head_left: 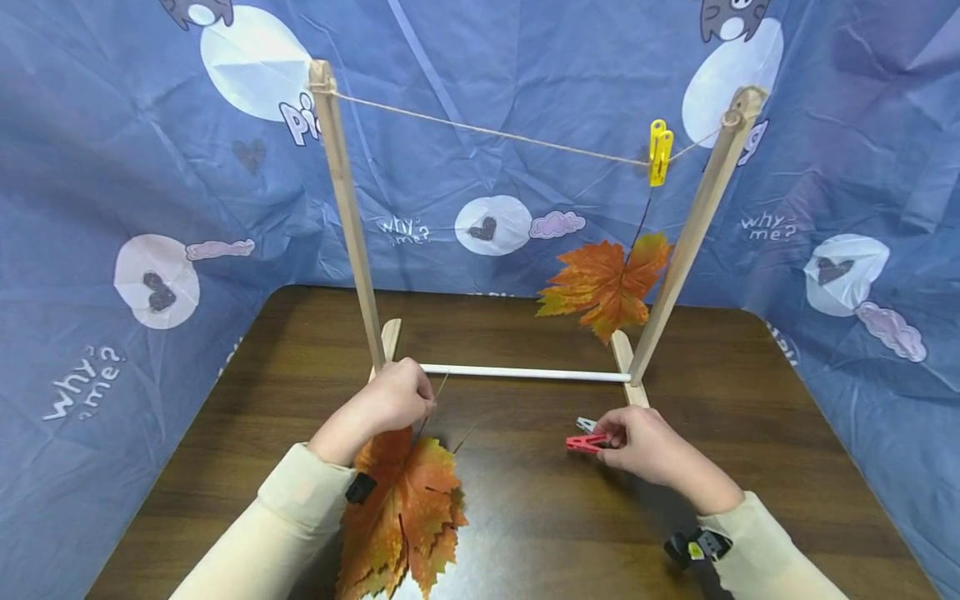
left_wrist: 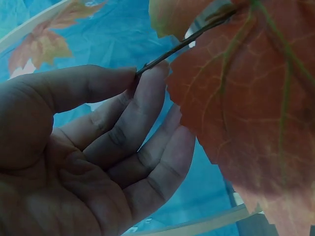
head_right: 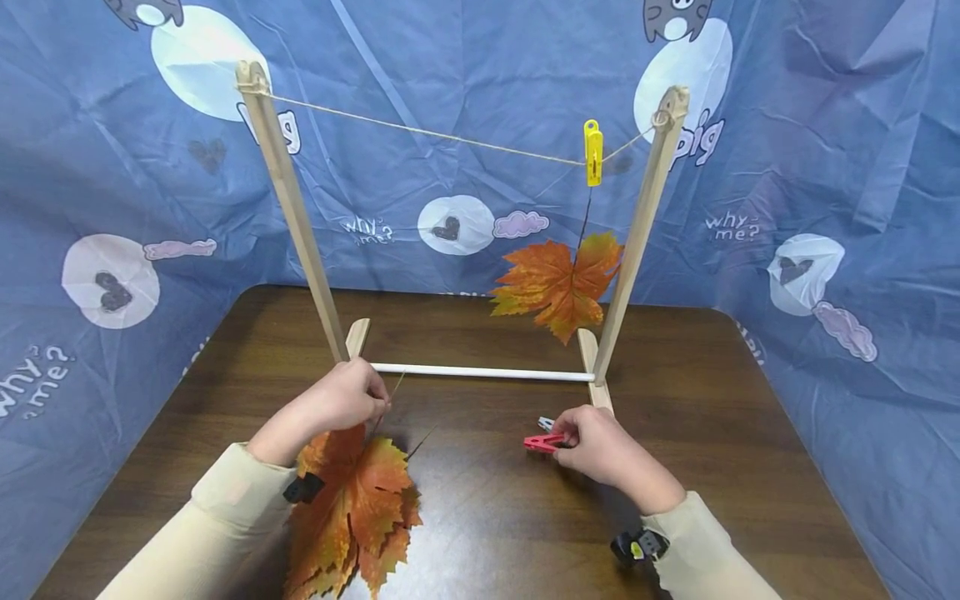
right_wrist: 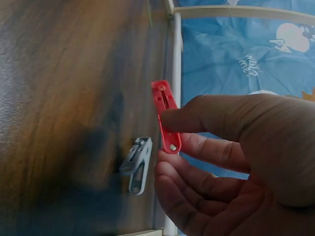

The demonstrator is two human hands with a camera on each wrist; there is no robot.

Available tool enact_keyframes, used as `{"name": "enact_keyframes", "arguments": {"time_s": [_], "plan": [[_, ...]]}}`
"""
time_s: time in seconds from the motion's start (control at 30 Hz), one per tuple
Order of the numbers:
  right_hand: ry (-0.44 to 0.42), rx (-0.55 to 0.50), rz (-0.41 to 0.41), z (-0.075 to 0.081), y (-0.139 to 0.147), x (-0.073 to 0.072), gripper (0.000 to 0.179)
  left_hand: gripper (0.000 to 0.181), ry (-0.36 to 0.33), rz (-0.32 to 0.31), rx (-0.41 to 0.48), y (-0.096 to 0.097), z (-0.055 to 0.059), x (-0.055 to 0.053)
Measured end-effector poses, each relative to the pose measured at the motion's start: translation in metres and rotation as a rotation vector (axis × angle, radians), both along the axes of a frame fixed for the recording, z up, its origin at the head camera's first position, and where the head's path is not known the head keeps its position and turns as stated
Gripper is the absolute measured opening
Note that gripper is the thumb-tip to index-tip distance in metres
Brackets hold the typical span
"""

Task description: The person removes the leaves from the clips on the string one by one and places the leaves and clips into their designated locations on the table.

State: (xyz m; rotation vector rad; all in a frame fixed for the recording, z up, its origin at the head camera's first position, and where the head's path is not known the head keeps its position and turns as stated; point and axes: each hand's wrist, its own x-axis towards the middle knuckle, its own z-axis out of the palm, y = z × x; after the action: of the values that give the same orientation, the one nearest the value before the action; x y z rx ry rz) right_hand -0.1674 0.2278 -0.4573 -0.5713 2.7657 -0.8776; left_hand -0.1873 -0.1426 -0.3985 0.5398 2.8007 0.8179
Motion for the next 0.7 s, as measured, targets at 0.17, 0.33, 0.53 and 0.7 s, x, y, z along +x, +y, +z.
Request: {"name": "enact_keyframes", "arguments": {"time_s": [0.17, 0.33, 0.53, 0.7], "plan": [[-0.032, 0.05, -0.038, -0.008, -0.001, 0.002, 0.017, 0.028, -0.089, 0.03, 0.0, 0.002, -0.013, -0.004], [-0.017, 0.073, -0.04, -0.012, -0.001, 0.004, 0.017, 0.025, -0.122, 0.05, -0.032, 0.005, -0.025, -0.005], [0.019, 0.097, -0.053, -0.015, -0.002, 0.006, 0.017, 0.021, -0.136, 0.076, -0.072, 0.007, -0.036, -0.007], [0.009, 0.124, -0.086, -0.016, -0.004, 0.007, 0.019, 0.024, -0.139, 0.09, -0.093, 0.008, -0.045, -0.007]]}}
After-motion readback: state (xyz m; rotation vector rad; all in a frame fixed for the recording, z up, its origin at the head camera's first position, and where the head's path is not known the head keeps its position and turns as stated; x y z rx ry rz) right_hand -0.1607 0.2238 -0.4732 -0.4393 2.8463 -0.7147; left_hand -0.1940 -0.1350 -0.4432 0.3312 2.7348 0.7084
